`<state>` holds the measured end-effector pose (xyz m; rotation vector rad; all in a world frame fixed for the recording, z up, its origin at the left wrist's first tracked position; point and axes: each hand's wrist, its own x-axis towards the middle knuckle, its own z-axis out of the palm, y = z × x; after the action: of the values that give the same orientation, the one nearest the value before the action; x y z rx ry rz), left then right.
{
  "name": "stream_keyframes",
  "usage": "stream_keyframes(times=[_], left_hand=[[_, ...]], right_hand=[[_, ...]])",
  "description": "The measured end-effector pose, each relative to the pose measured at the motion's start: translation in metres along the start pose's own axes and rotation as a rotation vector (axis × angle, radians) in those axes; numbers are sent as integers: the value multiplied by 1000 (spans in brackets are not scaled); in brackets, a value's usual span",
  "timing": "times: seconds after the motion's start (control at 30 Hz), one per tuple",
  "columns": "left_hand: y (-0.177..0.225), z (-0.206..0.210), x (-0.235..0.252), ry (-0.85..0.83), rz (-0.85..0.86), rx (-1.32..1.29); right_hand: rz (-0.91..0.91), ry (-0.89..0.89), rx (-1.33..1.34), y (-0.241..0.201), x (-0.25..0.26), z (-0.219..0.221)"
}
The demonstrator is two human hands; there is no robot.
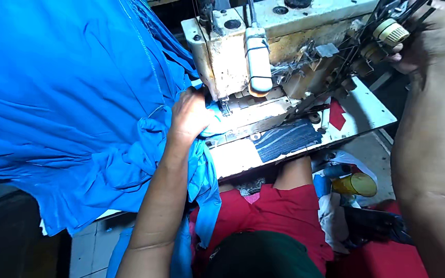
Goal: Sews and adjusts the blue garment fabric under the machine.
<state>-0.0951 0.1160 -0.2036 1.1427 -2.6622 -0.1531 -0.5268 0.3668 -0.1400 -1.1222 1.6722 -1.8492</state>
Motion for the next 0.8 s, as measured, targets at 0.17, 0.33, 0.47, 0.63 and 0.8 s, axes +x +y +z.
stream_keyframes(times=[0.17,0.33,0.47,0.63,0.8], left_hand=[[3,27,-13,231,86,151],[-4,31,-15,318,84,56],[-1,31,-15,316,72,75],[-4,35,-18,373,152,86],[-15,24,-13,269,213,34]], right_hand=[[-20,273,-172,-10,1,24],[-124,232,-532,-26,-2,44],[-13,324,-513,-51,-17,82],[-254,291,-266,5,22,29],[-229,300,-210,1,22,32]])
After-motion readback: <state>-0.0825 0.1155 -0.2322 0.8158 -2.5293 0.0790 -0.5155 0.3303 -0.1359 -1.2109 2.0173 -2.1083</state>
